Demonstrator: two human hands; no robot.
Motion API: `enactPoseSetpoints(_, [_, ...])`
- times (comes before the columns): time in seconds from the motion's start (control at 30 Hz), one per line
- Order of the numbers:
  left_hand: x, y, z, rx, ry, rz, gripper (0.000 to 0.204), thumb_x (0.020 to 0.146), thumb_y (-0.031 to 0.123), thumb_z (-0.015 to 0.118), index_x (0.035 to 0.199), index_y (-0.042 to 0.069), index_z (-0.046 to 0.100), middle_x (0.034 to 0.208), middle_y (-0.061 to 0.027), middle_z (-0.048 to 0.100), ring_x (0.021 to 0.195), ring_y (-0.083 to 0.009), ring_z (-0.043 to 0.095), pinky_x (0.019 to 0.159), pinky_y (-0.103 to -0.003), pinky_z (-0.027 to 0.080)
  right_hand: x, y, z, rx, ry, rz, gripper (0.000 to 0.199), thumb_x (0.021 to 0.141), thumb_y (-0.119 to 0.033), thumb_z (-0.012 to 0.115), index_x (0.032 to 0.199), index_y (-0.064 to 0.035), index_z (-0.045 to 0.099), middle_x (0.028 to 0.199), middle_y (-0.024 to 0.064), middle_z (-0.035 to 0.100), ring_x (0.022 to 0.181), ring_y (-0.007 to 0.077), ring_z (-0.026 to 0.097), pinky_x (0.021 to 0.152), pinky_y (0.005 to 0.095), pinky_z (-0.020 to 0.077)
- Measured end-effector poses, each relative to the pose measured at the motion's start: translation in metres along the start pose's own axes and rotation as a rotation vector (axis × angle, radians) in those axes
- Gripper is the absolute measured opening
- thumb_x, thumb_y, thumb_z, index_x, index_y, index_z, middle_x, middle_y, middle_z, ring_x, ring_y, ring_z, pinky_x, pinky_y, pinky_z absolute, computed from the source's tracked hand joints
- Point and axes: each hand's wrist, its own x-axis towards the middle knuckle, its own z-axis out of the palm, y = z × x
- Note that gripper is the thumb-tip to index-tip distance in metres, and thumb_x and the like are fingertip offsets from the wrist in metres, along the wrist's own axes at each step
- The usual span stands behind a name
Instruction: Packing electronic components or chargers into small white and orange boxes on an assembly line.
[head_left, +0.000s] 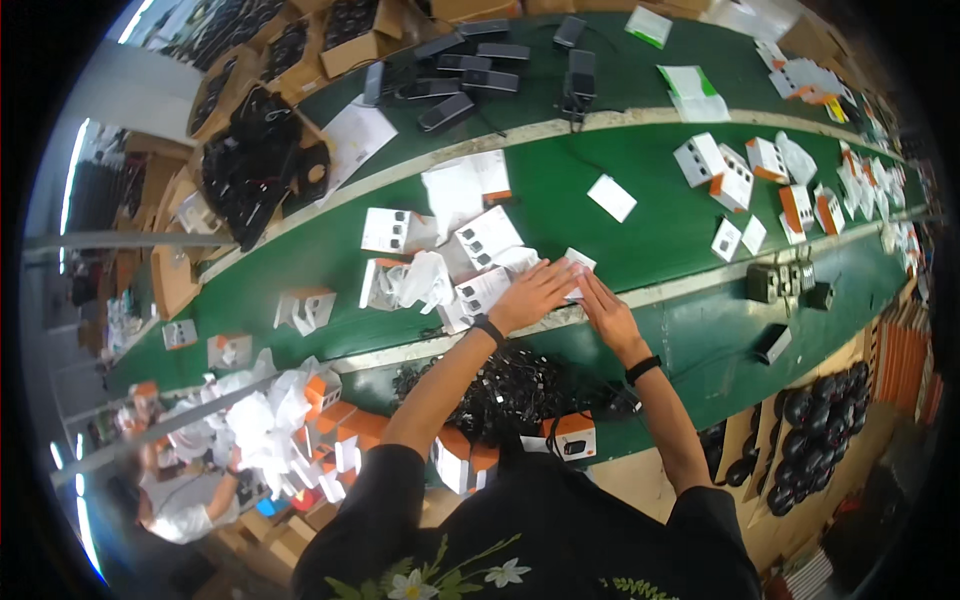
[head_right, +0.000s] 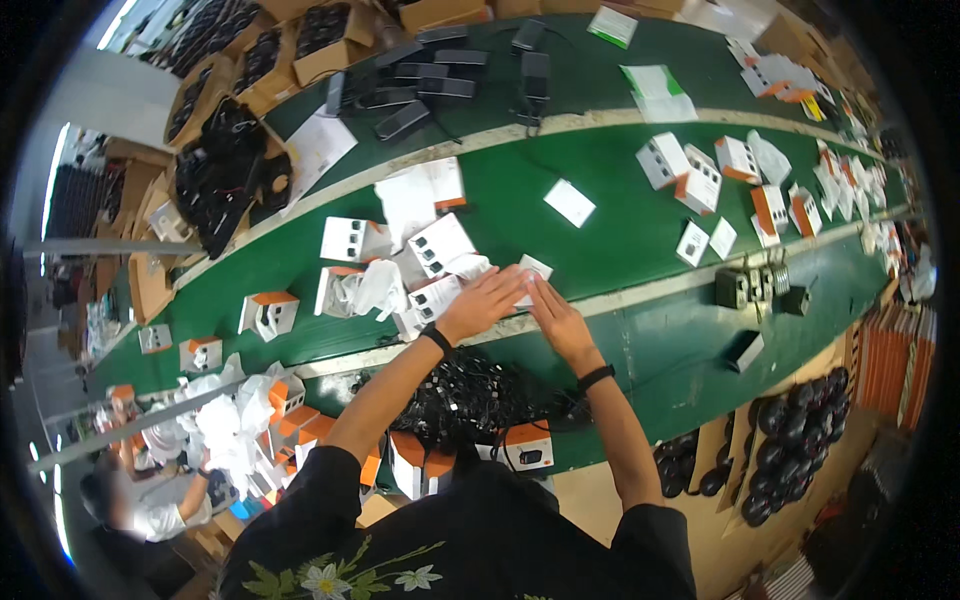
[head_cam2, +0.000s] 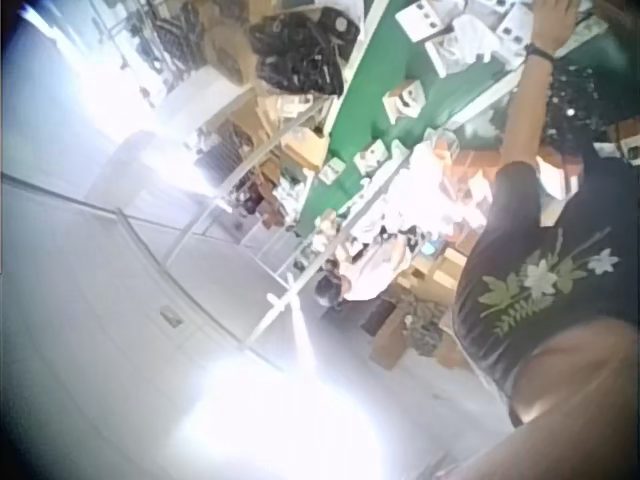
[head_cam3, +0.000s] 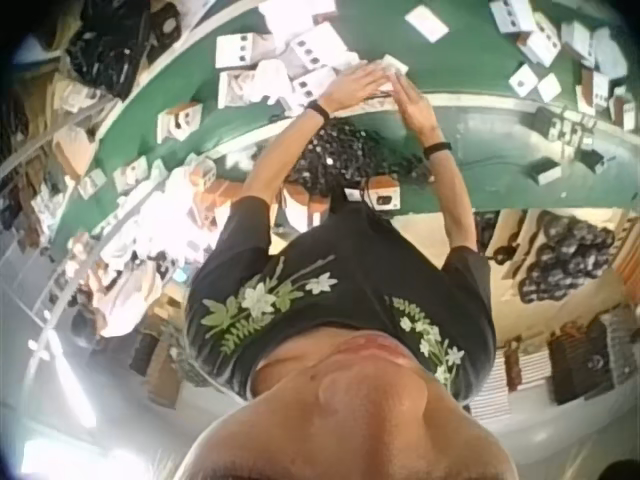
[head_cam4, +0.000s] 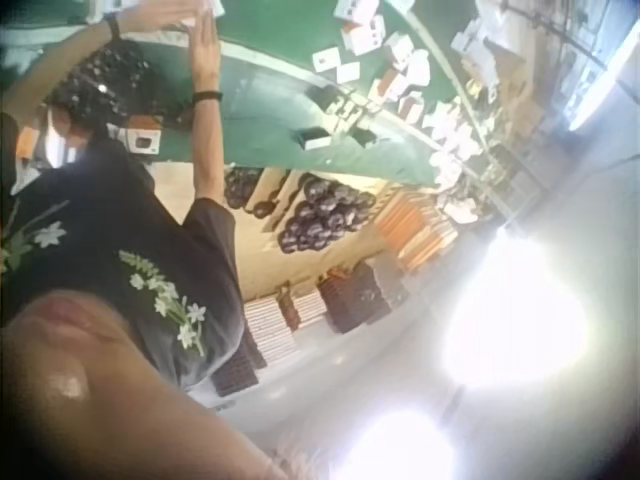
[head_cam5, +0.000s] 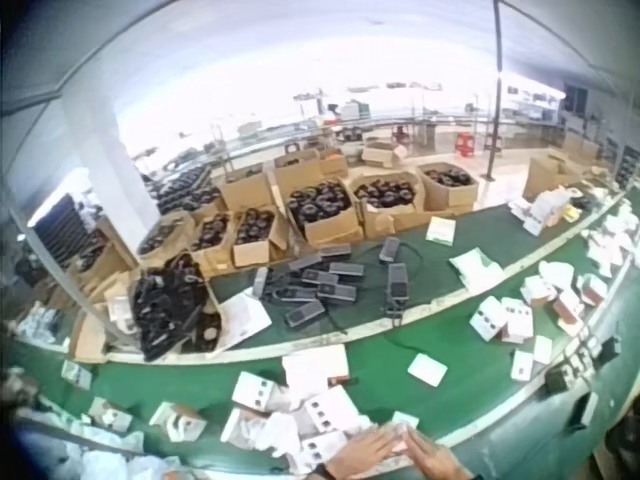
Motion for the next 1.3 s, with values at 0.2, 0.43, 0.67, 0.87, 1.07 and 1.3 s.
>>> enactPoseSetpoints(0.2, [0.002,0.02,0.007,0.066,-0.045,-0.075,0.06,0.11,0.023,0.056,0.165,0.004,0.048,0.175,-0.0098,0.044,0.164,-0.027,0.039,0.135,-0.051,0.029,-0.02,0.001,0.004,-0.116,0.004,-0.031,0.051,0.103,-0.004,0.069,0.152,0.0045,0.058,0.157,0.0256,0.06,0.137,0.0419,0.067,0.099,0.045,0.0651])
enactPoseSetpoints(0.43, [0.018,0.025,0.016,0.061,0.014,-0.055,0.059,0.111,0.026,0.057,0.166,0.005,0.047,0.174,-0.0111,0.045,0.163,-0.0248,0.04,0.135,-0.045,0.031,-0.018,0.026,-0.025,-0.255,-0.129,-0.157,0.068,0.09,0.007,0.065,0.157,0.0085,0.051,0.161,0.03,0.055,0.138,0.04,0.066,0.096,0.0417,0.0668])
enactPoseSetpoints(0.67, [0.01,0.01,0.017,0.021,-0.016,-0.029,0.065,0.109,0.027,0.06,0.168,0.005,0.044,0.176,-0.0099,0.043,0.166,-0.0238,0.035,0.135,-0.046,0.028,-0.002,0.027,-0.029,-0.293,-0.121,-0.235,0.045,0.096,-0.013,0.076,0.138,0.0025,0.068,0.15,0.0234,0.066,0.124,0.0355,0.073,0.091,0.0417,0.0664])
enactPoseSetpoints(0.87, [0.018,0.038,0.008,-0.058,-0.123,-0.13,0.078,0.104,0.033,0.068,0.171,0.004,0.039,0.18,-0.0092,0.035,0.169,-0.0235,0.027,0.137,-0.05,0.024,-0.018,0.019,-0.032,-0.262,-0.119,-0.162,0.056,0.091,-0.013,0.083,0.142,0.0008,0.065,0.16,0.0253,0.055,0.143,0.0409,0.059,0.106,0.0459,0.0607])
enactPoseSetpoints(1.07, [0.021,0.053,-0.025,-0.35,-0.011,-0.321,0.076,0.103,0.026,0.07,0.169,0.002,0.039,0.185,-0.0169,0.019,0.171,-0.032,0.017,0.136,-0.053,0.023,0.022,0.026,-0.023,0.053,-0.159,0.245,0.074,0.084,-0.012,0.089,0.15,-0.008,0.056,0.155,0.024,0.055,0.142,0.047,0.054,0.115,0.0531,0.0515])
enactPoseSetpoints(1.3, [-0.125,0.039,-0.091,-0.337,-0.011,-0.959,0.028,0.097,0.02,0.076,0.123,0.01,0.074,0.115,-0.0154,0.074,0.111,-0.0386,0.07,0.1,-0.049,0.057,0.063,0.068,-0.056,-0.205,0.393,0.606,0.06,0.097,-0.028,0.085,0.148,-0.0095,0.06,0.141,0.0198,0.063,0.13,0.0451,0.062,0.104,0.053,0.0542])
